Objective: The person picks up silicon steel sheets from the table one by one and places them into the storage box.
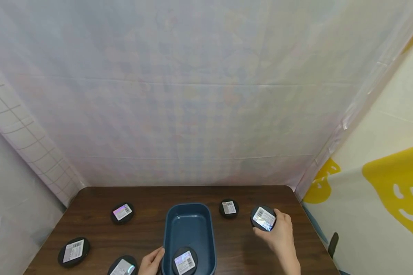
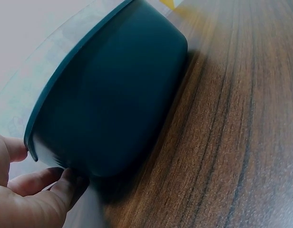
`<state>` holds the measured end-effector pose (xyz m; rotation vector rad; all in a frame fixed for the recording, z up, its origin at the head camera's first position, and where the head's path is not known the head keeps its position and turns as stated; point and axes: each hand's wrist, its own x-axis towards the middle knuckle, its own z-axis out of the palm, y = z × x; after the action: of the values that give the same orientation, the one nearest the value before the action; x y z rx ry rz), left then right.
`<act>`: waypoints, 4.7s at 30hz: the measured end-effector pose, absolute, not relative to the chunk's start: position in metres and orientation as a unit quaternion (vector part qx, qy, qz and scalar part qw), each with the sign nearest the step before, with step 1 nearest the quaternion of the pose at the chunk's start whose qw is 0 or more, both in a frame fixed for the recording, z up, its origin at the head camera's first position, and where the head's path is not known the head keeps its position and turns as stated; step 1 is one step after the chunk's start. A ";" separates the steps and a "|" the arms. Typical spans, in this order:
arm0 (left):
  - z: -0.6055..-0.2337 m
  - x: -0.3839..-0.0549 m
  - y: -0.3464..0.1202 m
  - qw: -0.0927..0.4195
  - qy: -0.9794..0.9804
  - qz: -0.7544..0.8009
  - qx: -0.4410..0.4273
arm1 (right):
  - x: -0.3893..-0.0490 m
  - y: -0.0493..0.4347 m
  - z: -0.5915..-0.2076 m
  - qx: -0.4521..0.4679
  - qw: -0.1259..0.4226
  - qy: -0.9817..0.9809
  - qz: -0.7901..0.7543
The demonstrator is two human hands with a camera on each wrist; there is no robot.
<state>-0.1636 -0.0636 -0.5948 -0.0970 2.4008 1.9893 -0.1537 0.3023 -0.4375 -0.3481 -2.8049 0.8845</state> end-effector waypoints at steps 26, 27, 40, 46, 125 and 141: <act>-0.596 -0.165 -0.064 0.021 0.769 0.638 -0.039 | -0.147 0.274 -0.432 -0.035 0.146 -0.948 0.282; -0.596 -0.165 -0.064 0.019 0.771 0.635 -0.040 | -0.147 0.274 -0.432 -0.032 0.150 -0.948 0.280; -0.596 -0.165 -0.063 0.011 0.771 0.635 -0.041 | -0.147 0.260 -0.431 -0.020 0.157 -0.943 0.293; -0.598 -0.167 -0.064 0.008 0.775 0.631 -0.040 | -0.152 0.251 -0.433 -0.002 0.169 -0.940 0.298; -0.595 -0.163 -0.062 0.010 0.743 0.668 -0.030 | -0.186 0.137 -0.460 0.193 0.049 -0.926 0.320; -0.595 -0.164 -0.062 0.011 0.753 0.658 -0.015 | -0.190 0.130 -0.486 0.257 -0.001 -0.934 0.248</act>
<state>-0.1643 -0.0624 -0.5951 -0.0472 2.3493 2.0511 -0.1896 0.1298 -0.4858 0.8082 -2.9365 0.7789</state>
